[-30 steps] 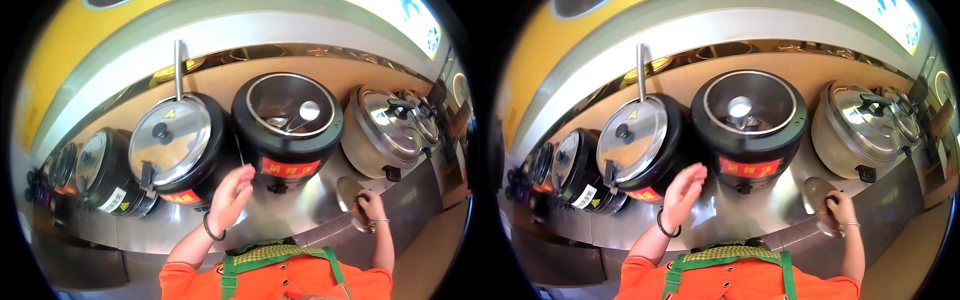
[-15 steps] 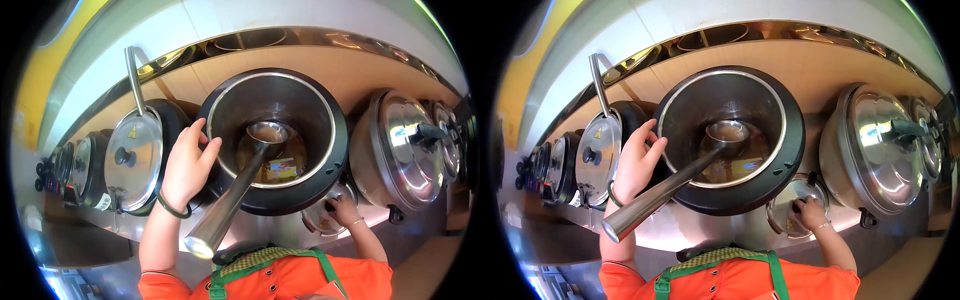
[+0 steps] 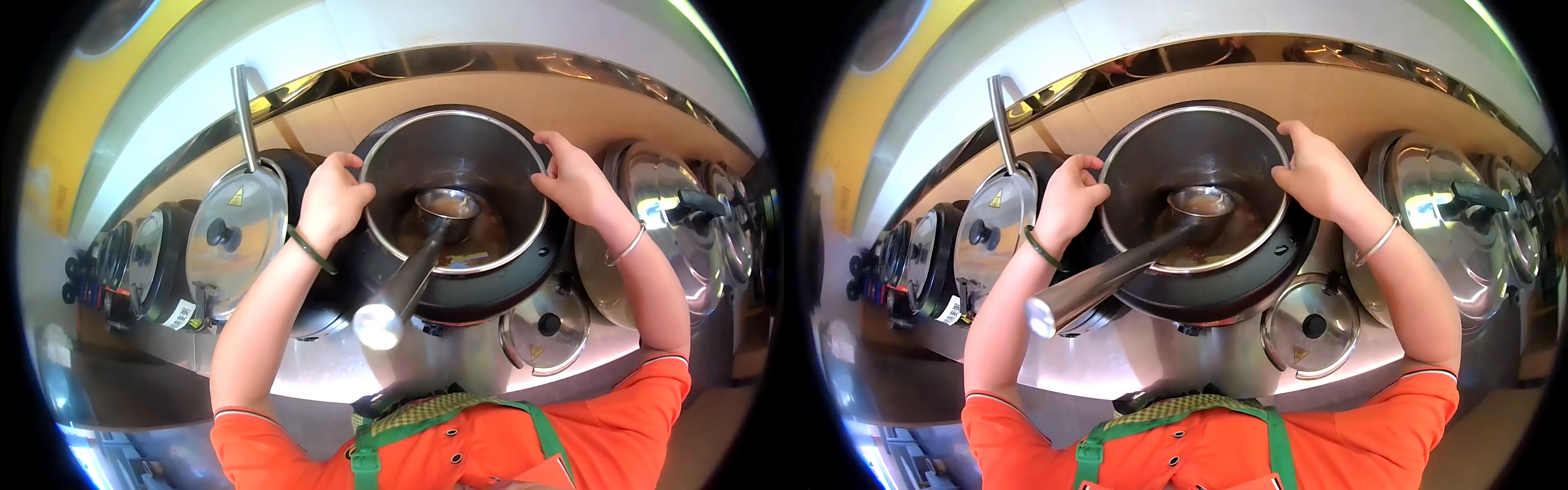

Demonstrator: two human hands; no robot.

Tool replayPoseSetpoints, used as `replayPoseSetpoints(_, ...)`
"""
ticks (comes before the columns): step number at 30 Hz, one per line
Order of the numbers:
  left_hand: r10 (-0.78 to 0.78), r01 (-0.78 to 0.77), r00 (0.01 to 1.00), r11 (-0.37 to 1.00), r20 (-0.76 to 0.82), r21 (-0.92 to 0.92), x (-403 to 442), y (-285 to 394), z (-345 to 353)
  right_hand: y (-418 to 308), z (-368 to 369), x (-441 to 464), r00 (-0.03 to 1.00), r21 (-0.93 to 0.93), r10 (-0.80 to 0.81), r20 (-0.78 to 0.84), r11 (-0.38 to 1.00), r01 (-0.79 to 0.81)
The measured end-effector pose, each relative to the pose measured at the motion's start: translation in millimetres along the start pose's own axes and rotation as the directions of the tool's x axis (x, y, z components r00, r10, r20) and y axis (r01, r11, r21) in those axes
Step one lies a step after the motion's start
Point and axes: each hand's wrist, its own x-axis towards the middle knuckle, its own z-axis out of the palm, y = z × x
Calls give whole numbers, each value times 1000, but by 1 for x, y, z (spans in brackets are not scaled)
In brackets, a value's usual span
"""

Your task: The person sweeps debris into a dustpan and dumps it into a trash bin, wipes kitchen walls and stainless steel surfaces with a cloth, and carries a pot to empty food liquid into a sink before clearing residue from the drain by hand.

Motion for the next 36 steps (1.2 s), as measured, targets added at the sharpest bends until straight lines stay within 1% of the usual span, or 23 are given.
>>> replayPoseSetpoints(1,-21,20,1000,999,-12,-36,-1,-2,0,1,1,0,1000,4,28,9,1000,-28)
replayPoseSetpoints(2,-42,40,999,997,-23,-72,-1,-2,-1,6,7,1,1000,1,23,6,1000,-23)
replayPoseSetpoints(3,-100,98,995,972,1,-215,0,-1,-3,13,13,4,997,120,66,-51,991,-59)
replayPoseSetpoints(4,-94,90,996,971,-6,-220,-1,2,-5,16,14,7,988,240,114,-102,967,-87)
replayPoseSetpoints(5,-167,176,984,929,56,-325,-2,6,-7,15,12,9,988,235,109,-110,969,-81)
replayPoseSetpoints(6,-230,263,965,869,127,-419,-3,9,-10,13,9,10,976,528,217,-2,829,-183)
replayPoseSetpoints(7,-207,279,959,819,195,-502,1,11,-13,11,6,12,950,753,280,136,594,-282)
replayPoseSetpoints(8,-207,247,969,799,134,-549,3,13,-15,6,2,16,950,773,305,66,586,-242)
replayPoseSetpoints(10,-185,97,981,713,-53,-694,5,31,-25,1,-13,27,952,859,305,26,480,-177)
replayPoseSetpoints(11,-130,36,990,635,-61,-772,0,44,-38,-5,-22,33,958,881,278,-62,466,-78)
replayPoseSetpoints(12,-138,30,986,682,-88,-731,4,55,-49,-13,-33,39,955,892,254,-154,451,24)
replayPoseSetpoints(14,-57,-25,995,636,-79,-771,12,61,-71,-22,-53,46,964,891,155,-218,434,132)
replayPoseSetpoints(16,-50,-88,988,599,-147,-796,15,73,-88,-39,-70,45,954,890,20,-300,367,272)
replayPoseSetpoints(17,-21,-115,988,552,-152,-826,18,78,-96,-47,-79,46,944,890,-24,-329,327,318)
replayPoseSetpoints(18,-43,-145,979,536,-198,-832,13,91,-103,-53,-90,48,932,881,-63,-357,310,359)
replayPoseSetpoints(20,2,-235,966,439,-260,-867,20,99,-115,-64,-103,50,920,874,-86,-383,289,391)
replayPoseSetpoints(21,46,-232,971,410,-234,-882,19,103,-122,-69,-107,51,914,872,-98,-395,274,406)
replayPoseSetpoints(24,70,-243,970,389,-234,-889,17,121,-140,-81,-124,53,903,871,-123,-413,237,430)
replayPoseSetpoints(25,122,-273,962,384,-245,-882,13,126,-148,-84,-130,53,901,872,-128,-414,227,433)
replayPoseSetpoints(28,93,-263,965,370,-246,-891,9,150,-167,-89,-146,52,903,883,-135,-408,194,428)
replayPoseSetpoints(30,87,-272,962,380,-258,-884,7,150,-167,-83,-143,47,912,898,-135,-387,170,406)
replayPoseSetpoints(33,19,-257,961,433,-276,-864,-6,131,-143,-64,-112,36,919,916,-148,-364,123,383)
replayPoseSetpoints(36,-6,-253,959,432,-283,-866,-16,117,-123,-57,-89,20,920,922,-155,-359,92,376)
